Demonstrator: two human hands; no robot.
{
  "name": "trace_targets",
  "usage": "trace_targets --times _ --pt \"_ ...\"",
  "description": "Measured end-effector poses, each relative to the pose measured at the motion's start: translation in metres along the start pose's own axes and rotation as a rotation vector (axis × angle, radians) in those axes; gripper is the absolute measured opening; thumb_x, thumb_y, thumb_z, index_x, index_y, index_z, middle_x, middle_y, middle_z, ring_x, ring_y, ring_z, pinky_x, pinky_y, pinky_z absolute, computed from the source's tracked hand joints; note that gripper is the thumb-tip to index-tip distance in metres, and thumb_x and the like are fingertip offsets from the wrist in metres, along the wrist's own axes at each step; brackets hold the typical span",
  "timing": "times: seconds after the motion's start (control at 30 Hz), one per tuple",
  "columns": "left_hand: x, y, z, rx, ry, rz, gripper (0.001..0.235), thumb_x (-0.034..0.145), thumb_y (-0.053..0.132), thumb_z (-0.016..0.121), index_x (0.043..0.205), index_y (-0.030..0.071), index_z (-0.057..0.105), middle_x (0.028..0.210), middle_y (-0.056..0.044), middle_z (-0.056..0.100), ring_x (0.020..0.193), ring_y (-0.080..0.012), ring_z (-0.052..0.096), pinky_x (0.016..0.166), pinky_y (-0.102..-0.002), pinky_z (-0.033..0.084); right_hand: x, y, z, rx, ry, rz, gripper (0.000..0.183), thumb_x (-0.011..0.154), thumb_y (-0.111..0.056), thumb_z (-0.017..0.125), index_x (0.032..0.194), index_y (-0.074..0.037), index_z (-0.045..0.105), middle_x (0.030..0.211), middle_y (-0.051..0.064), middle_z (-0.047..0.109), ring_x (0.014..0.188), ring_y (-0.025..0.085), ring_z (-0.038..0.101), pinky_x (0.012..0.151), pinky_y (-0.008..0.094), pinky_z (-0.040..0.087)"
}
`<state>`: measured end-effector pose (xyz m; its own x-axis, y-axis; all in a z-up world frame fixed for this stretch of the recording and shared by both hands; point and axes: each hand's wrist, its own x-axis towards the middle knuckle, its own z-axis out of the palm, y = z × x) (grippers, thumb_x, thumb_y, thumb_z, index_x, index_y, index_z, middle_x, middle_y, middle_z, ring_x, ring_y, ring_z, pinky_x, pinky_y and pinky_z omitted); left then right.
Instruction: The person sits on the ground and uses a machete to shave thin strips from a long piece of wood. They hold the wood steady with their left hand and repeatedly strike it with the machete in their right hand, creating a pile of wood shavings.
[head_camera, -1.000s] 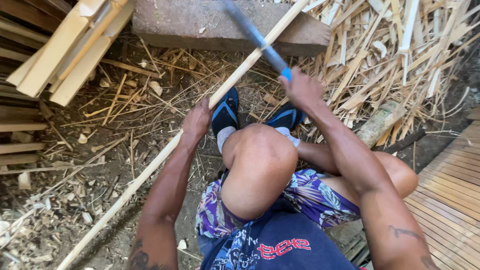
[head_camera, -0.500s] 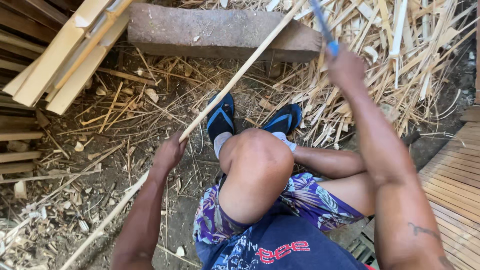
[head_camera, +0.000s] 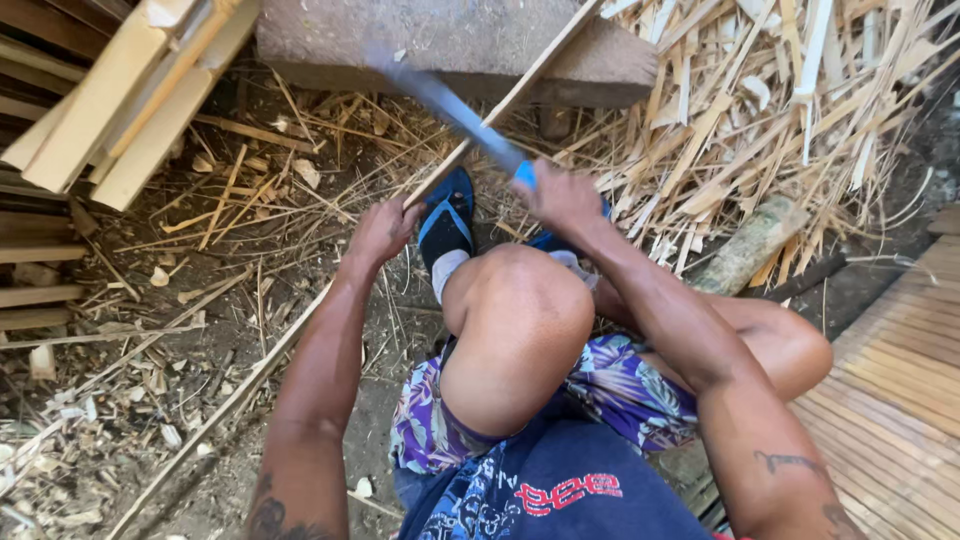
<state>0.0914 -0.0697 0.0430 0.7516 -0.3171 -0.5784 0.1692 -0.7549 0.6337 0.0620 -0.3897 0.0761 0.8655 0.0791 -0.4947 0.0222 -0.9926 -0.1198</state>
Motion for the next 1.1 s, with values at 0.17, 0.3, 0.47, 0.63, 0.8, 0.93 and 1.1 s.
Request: trace_targets --times 0.17,0.3,0.47,0.63,0.8,0.93,1.1 --pt "-0.031 -0.032 -0.002 0.019 0.018 0.072 0.041 0.105 0.043 0.049 0.118 0.01 0.069 0.093 -0.022 0.073 0.082 -0.0375 0.07 0.076 -0.054 0.053 0.019 0.056 -0.039 -0.024 0.01 0.131 0.068 0.091 -0.07 0.055 0.115 -0.006 0.058 0.105 0.022 0.07 0.093 0.04 0.07 0.076 0.054 0.056" --pt "-0.057 -0.067 -0.004 0.152 -0.031 -0.065 0.045 0.104 0.046 0.048 0.121 0.011 0.069 0.09 -0.021 0.073 0.08 -0.0357 0.07 0.078 -0.053 0.054 0.013 0.095 -0.115 0.166 0.116 0.435 0.054 0.111 -0.06 0.039 0.121 -0.01 0.059 0.095 0.018 0.073 0.085 0.037 0.071 0.077 0.05 0.055" --pt "-0.05 -0.078 0.015 0.179 -0.096 -0.14 0.047 0.108 0.049 0.039 0.128 0.013 0.061 0.077 -0.02 0.073 0.064 -0.0323 0.07 0.067 -0.05 0.057 0.006 0.034 -0.063 0.011 -0.016 0.153 0.058 0.1 -0.066 0.048 0.116 -0.012 0.061 0.095 0.021 0.073 0.085 0.041 0.072 0.075 0.055 0.056" --pt "-0.08 -0.118 0.023 0.267 -0.086 -0.173 0.048 0.109 0.051 0.034 0.125 0.012 0.058 0.082 -0.018 0.073 0.062 -0.0297 0.072 0.06 -0.048 0.063 -0.009 0.032 -0.006 0.11 -0.111 -0.247 0.055 0.094 -0.065 0.054 0.117 -0.016 0.063 0.107 0.017 0.074 0.096 0.039 0.071 0.085 0.049 0.057" --pt "-0.106 -0.144 0.023 0.266 0.025 -0.092 0.046 0.104 0.053 0.035 0.126 0.02 0.06 0.086 -0.018 0.073 0.066 -0.0305 0.072 0.068 -0.051 0.063 0.027 0.164 -0.131 0.633 0.368 0.698 0.047 0.114 -0.048 0.046 0.104 -0.007 0.067 0.08 0.002 0.064 0.071 0.016 0.062 0.07 0.043 0.052" --pt "-0.101 -0.143 0.014 0.275 -0.182 -0.298 0.05 0.105 0.056 0.032 0.128 0.02 0.058 0.082 -0.016 0.073 0.065 -0.0265 0.073 0.067 -0.046 0.067 0.02 0.144 -0.118 0.376 0.358 0.533 0.035 0.111 -0.038 0.043 0.114 -0.01 0.062 0.08 0.005 0.064 0.065 0.02 0.062 0.06 0.043 0.055" --pt "-0.091 -0.148 0.004 0.205 -0.211 -0.277 0.056 0.103 0.059 0.032 0.132 0.019 0.059 0.08 -0.013 0.075 0.065 -0.0206 0.069 0.068 -0.04 0.059 0.006 0.006 0.014 0.148 -0.116 0.186 0.061 0.095 -0.065 0.056 0.125 -0.012 0.055 0.103 0.022 0.073 0.093 0.04 0.073 0.077 0.053 0.056"
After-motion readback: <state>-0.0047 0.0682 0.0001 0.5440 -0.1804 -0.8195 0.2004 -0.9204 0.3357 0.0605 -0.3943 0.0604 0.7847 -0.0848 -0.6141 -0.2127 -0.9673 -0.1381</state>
